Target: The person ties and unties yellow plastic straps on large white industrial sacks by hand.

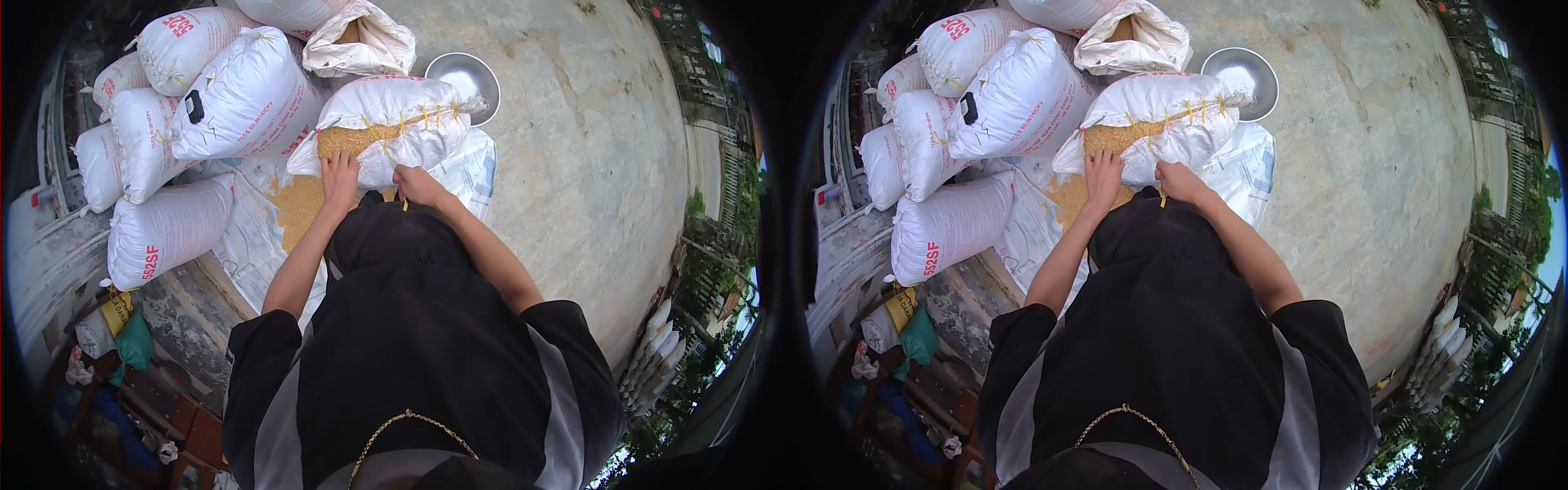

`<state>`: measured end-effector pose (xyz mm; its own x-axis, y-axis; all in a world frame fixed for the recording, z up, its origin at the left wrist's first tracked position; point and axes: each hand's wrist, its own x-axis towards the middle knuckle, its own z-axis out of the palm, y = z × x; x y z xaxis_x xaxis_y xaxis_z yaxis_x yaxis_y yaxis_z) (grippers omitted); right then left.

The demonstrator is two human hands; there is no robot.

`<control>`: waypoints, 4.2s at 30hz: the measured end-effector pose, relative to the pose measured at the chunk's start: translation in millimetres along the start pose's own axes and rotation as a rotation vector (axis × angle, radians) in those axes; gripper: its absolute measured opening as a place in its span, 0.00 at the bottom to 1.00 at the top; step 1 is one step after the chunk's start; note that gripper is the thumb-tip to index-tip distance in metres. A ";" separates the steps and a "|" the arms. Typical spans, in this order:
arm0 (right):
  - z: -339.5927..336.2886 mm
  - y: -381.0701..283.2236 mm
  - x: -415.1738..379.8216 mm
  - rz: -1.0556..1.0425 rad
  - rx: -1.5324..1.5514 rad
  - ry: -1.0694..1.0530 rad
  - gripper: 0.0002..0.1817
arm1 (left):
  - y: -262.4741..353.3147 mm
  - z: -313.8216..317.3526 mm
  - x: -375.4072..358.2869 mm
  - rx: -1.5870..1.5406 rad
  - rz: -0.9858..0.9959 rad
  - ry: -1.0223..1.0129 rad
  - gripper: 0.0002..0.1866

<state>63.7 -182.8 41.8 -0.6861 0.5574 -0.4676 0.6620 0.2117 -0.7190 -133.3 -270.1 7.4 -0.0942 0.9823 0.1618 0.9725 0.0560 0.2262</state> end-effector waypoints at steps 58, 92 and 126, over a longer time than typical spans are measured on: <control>-21.5 -22.8 4.9 0.046 -0.190 -0.446 0.13 | -3.5 0.0 20.8 -0.361 -0.381 -0.433 0.13; 58.7 11.1 24.7 0.046 0.454 -0.099 0.10 | -8.5 -11.2 25.9 -0.672 -0.690 -0.338 0.15; 59.4 -24.8 123.1 0.072 -0.102 0.200 0.11 | -47.7 30.8 79.1 -1.247 -1.170 -0.004 0.15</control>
<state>-55.2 -167.2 -28.5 -0.5696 0.7197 -0.3970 0.7410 0.2407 -0.6269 -180.6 -189.5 -20.2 -0.5792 0.5226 -0.6257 -0.3530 0.5311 0.7703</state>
